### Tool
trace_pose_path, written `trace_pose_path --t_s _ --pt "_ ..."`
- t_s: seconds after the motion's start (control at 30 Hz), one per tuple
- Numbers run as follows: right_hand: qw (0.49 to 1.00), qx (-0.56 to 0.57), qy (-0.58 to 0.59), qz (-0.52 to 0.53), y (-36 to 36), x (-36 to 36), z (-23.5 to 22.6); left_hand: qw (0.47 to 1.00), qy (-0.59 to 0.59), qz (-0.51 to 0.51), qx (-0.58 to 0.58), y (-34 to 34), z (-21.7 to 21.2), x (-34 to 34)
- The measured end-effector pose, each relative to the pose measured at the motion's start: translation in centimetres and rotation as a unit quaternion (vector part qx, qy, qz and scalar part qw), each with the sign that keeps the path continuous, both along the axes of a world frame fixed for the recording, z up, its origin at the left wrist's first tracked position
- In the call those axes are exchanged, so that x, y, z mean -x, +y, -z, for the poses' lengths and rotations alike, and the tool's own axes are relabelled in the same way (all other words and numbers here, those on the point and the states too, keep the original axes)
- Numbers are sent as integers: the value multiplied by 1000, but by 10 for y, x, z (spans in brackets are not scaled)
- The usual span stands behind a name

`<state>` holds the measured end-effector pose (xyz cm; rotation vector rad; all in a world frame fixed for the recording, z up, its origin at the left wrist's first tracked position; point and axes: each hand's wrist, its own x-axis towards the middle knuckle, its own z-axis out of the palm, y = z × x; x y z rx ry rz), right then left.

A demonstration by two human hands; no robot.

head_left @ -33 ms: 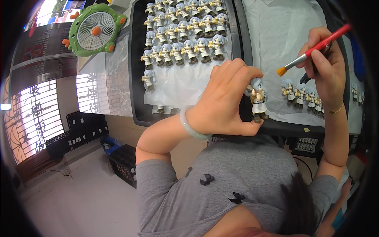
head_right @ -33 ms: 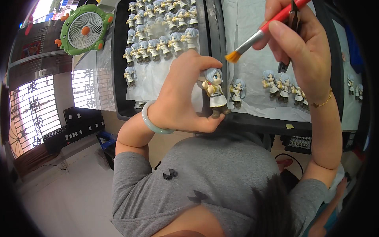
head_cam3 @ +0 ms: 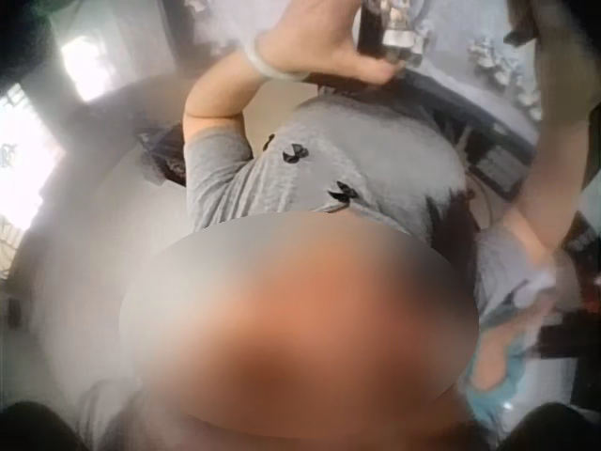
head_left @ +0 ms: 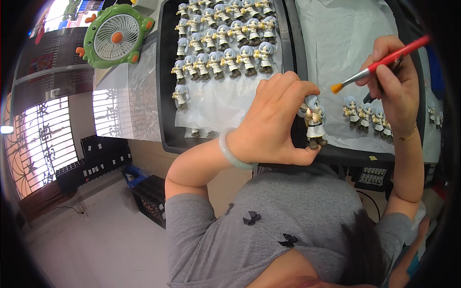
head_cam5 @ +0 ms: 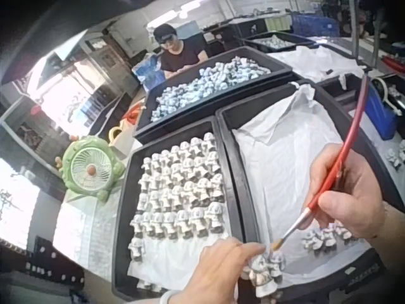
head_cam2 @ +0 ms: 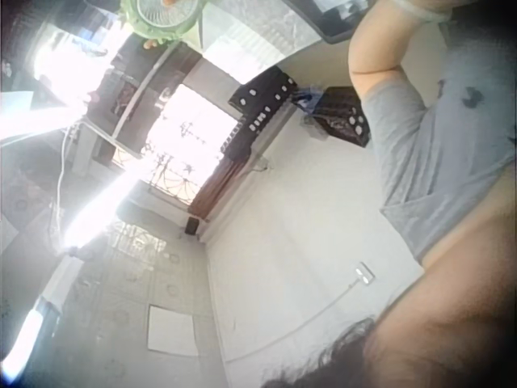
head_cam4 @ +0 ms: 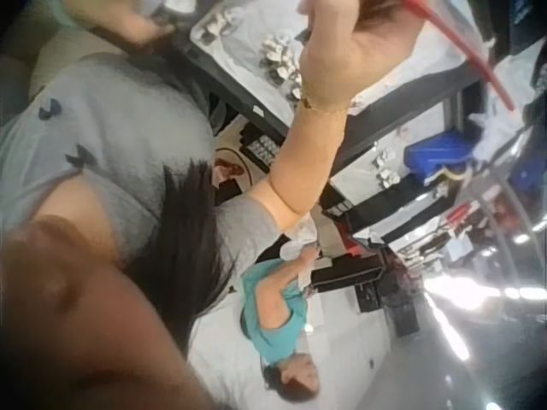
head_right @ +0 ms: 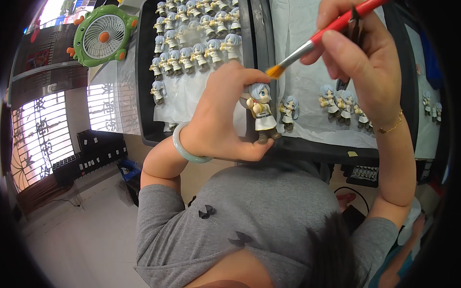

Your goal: The person paints small figurines using a red-handled brush, applying gold paint to details on the figures. They handle the figurines one at a time, rotating them to access different angles, and occasionally use a black tool to scrape or clean the surface. The person works on a tray of similar figures arranged in rows.

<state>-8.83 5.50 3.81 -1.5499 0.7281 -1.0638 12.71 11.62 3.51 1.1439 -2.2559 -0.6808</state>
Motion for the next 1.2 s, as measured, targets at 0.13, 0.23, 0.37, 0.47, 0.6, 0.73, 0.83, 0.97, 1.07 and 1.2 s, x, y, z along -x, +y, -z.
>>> trace_pose_path --t_s 0.13,0.23,0.37,0.47,0.6,0.73,0.83,0.97,1.07,1.2 --pt "995 -55 45 -70 10 -13 3 1000 -4 -7 -4 0 1 1" --pt "997 -25 46 -60 3 -2 -3 1000 -13 -11 0 1 1 0" --pt "988 83 65 -112 17 -14 -10 999 -30 -17 -7 -2 4 0" --pt "977 131 136 -96 14 -11 -9 997 -75 -29 -6 0 8 0" --pt "979 161 68 -103 19 -17 -6 996 -80 -17 -20 -3 9 2" --pt "972 137 170 -87 7 -15 5 998 -54 -13 -23 -6 11 4" --pt "988 89 120 37 -16 5 3 989 -1 -60 -135 -5 0 -13" --pt "994 -29 -9 107 -28 21 3 960 217 -118 -133 -12 -20 -45" --pt "997 -15 18 78 -28 15 10 972 156 -143 -101 -10 -18 -93" --pt "977 77 187 67 -26 12 10 964 115 -216 -100 10 -13 -150"
